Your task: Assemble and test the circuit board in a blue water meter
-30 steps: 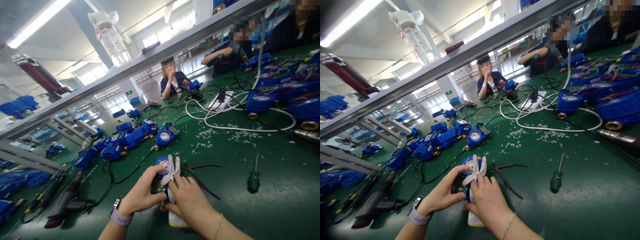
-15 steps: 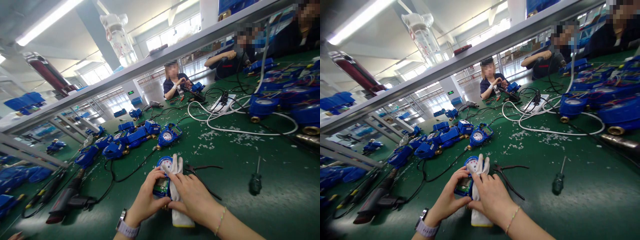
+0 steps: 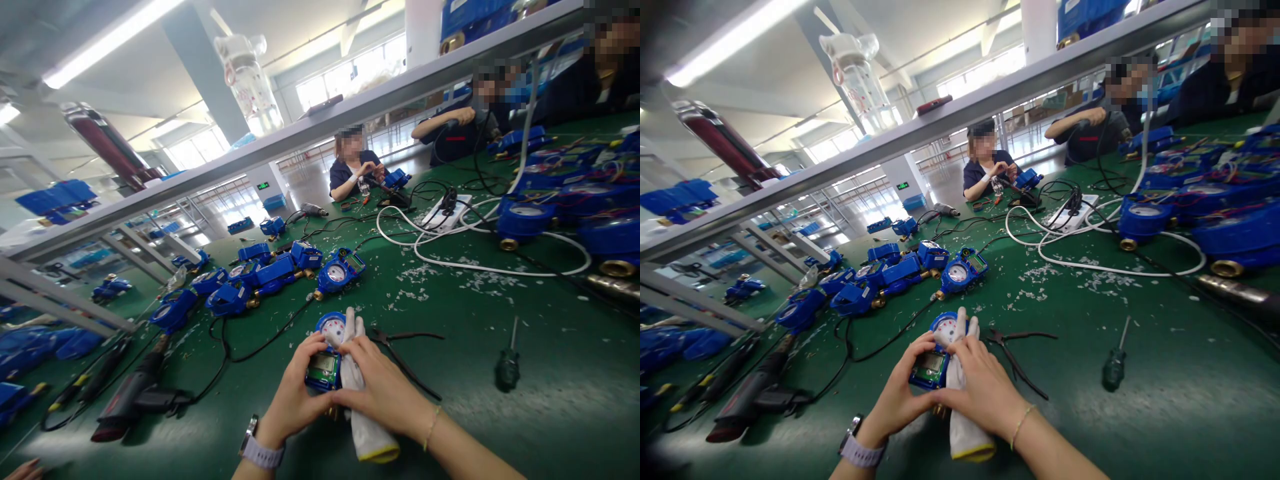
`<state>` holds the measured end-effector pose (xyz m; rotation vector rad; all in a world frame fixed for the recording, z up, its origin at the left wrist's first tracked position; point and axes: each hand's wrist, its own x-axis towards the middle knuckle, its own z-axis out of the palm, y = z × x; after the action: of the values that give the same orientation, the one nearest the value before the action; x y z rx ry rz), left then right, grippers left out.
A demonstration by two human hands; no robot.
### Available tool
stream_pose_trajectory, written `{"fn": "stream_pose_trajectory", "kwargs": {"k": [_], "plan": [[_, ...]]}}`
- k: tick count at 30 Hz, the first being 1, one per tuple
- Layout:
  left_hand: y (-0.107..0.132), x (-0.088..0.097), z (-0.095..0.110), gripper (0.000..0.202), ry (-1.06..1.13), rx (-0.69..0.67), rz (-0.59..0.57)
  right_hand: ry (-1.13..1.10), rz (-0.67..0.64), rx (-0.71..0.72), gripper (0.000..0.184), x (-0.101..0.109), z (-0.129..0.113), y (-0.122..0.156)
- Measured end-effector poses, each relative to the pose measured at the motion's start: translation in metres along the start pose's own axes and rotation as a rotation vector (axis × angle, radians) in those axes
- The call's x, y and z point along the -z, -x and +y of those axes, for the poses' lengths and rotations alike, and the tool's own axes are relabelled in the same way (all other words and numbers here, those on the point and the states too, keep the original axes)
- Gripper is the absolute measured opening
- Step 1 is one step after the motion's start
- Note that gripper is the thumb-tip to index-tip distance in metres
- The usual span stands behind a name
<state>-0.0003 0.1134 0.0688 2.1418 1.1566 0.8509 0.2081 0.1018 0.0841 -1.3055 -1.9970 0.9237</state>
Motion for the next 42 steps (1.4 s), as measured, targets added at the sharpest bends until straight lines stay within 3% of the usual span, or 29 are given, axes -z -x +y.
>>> {"fn": "stream_pose_trajectory", "kwargs": {"k": [8, 14, 24, 28, 34, 42], "plan": [[0.007, -0.008, 0.001, 0.065, 0.108, 0.185, 0.197, -0.08, 0.066, -0.02, 0.061, -0.016, 0.01, 0.013], [0.005, -0.008, 0.003, 0.074, 0.077, 0.216, 0.206, -0.114, 0.108, -0.049, 0.059, -0.022, 0.015, 0.015], [0.011, -0.009, -0.009, 0.083, 0.22, 0.223, 0.225, -0.179, 0.158, -0.059, 0.059, -0.029, 0.015, 0.013], [0.018, -0.017, -0.015, 0.084, 0.41, 0.232, 0.283, -0.219, 0.175, -0.034, 0.059, -0.034, 0.02, 0.012], [0.03, -0.041, -0.028, 0.081, 0.783, 0.402, 0.261, -0.282, 0.193, -0.016, 0.057, -0.041, 0.03, 0.017], [0.032, -0.059, -0.037, 0.074, 1.015, 0.419, 0.368, -0.266, 0.226, 0.0, 0.058, -0.047, 0.038, 0.02]]}}
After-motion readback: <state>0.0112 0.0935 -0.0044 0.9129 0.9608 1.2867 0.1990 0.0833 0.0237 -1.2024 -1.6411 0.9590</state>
